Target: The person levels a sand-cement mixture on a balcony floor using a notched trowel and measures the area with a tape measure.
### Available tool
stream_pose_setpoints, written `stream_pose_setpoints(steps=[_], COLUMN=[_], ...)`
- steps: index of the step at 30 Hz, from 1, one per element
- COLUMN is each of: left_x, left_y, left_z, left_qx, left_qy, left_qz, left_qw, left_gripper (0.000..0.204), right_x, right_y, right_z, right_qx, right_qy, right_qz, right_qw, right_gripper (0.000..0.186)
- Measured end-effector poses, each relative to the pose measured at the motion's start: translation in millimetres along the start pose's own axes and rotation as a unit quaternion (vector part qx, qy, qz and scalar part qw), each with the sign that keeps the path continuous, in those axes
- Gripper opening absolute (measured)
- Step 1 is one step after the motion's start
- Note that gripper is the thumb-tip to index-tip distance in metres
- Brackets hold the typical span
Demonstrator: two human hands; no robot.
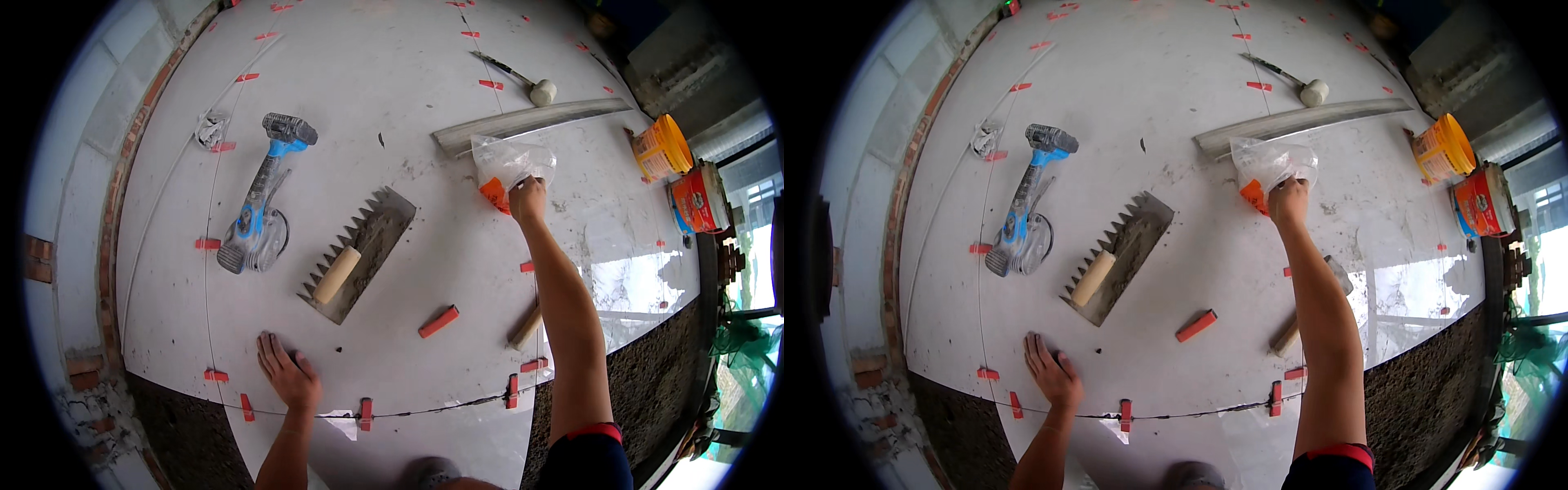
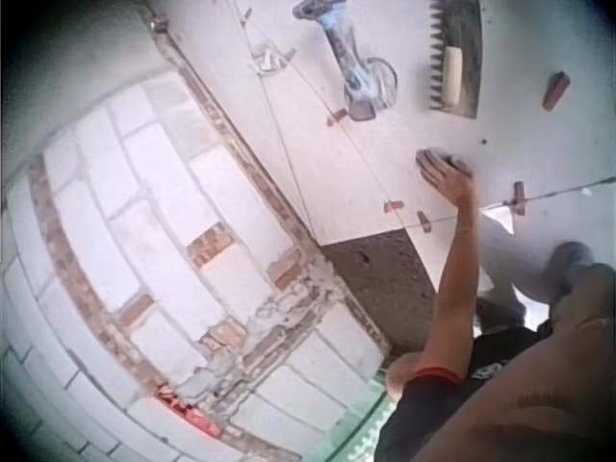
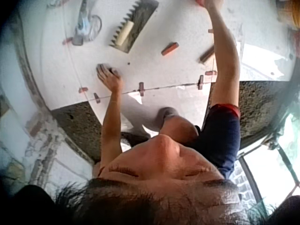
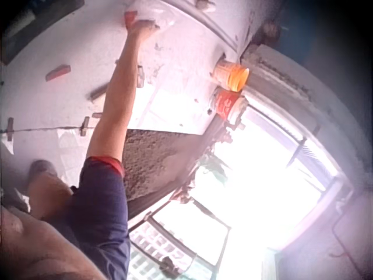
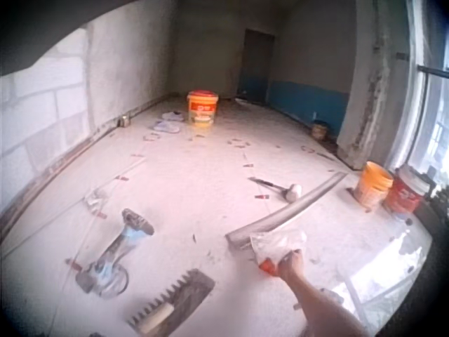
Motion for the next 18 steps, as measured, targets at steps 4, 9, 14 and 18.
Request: stream_pose_setpoints(steps=[4,9,14,18], left_x=[-2,-9,-9,3], left_y=[0,-6,-7,17], left_z=[2,-4,-5,-27], left_qx=[0.005,0.019,-0.009,-0.137], left_qy=[0.004,0.006,0.013,0.030], left_qz=[-0.013,-0.013,-0.047,-0.141], left_qw=[1.000,1.000,0.999,0.980], left_gripper=[0.057,0.058,0.064,0.063], right_x=[-15,-33,-26,-40], right_y=[18,46,63,92], right_z=[19,13,24,20], right_qx=[0.117,0.236,0.492,0.616], right_qy=[0.028,-0.030,-0.095,-0.137], right_qz=[0.056,0.025,-0.035,-0.117], right_qw=[0.991,0.971,0.864,0.767], right_gripper=[0.018,0.017,0.013,0.015])
Point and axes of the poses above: each hand's wrist, its own x-axis towards the middle knuckle, its own y-axis out of the back of the hand, z = x × y, the point moved 1 cm from there along x, towards the middle knuckle, and after that the axes turned 15 degrees about -y, right-handed, at the moved point
